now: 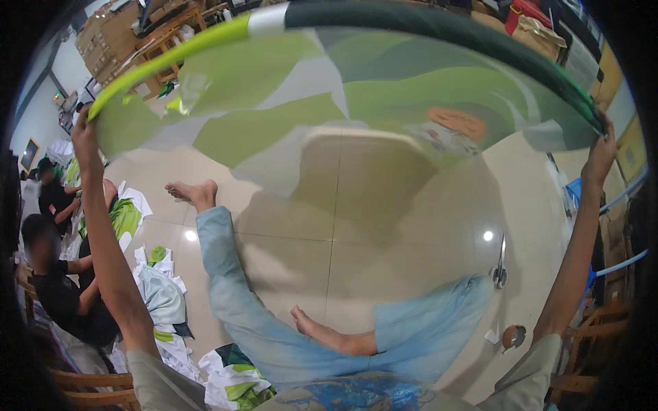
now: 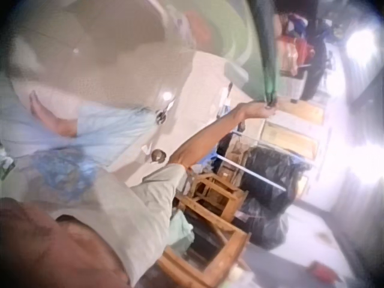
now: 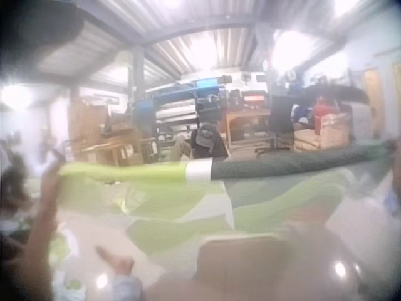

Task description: The person sits on the floor and uses scissors to cut a large piece of green and white patterned fabric. They repeatedly fold the fabric, cut along the edges, and unfold it to reveal printed designs, continuing this process with multiple sections of the material.

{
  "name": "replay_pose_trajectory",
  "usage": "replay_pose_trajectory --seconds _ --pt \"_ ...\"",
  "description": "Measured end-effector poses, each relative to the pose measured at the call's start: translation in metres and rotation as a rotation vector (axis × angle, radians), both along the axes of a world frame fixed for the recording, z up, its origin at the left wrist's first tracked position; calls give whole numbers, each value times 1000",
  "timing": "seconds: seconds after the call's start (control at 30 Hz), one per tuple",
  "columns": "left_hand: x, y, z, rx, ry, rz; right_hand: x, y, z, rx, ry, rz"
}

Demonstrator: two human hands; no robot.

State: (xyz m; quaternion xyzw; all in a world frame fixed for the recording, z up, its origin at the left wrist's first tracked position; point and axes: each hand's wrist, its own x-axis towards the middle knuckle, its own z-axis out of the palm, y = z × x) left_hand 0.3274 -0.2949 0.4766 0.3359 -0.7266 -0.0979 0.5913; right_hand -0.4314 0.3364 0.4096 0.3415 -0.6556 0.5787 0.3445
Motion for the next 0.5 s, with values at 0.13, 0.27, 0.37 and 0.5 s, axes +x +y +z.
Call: replay_pose_trajectory --seconds 0.13,0.27,0.37,0.5 --pt "10 83 -91 347 -14 -274 22 93 -71 -54 -329 195" --pt "42 103 -174 420 -176 -339 49 94 -156 197 -429 230" --pt "5 113 -225 444 -313 -406 59 95 -192 260 -509 244" --pt "-4 94 -279 292 -650 -251 72 57 -233 342 -661 236"
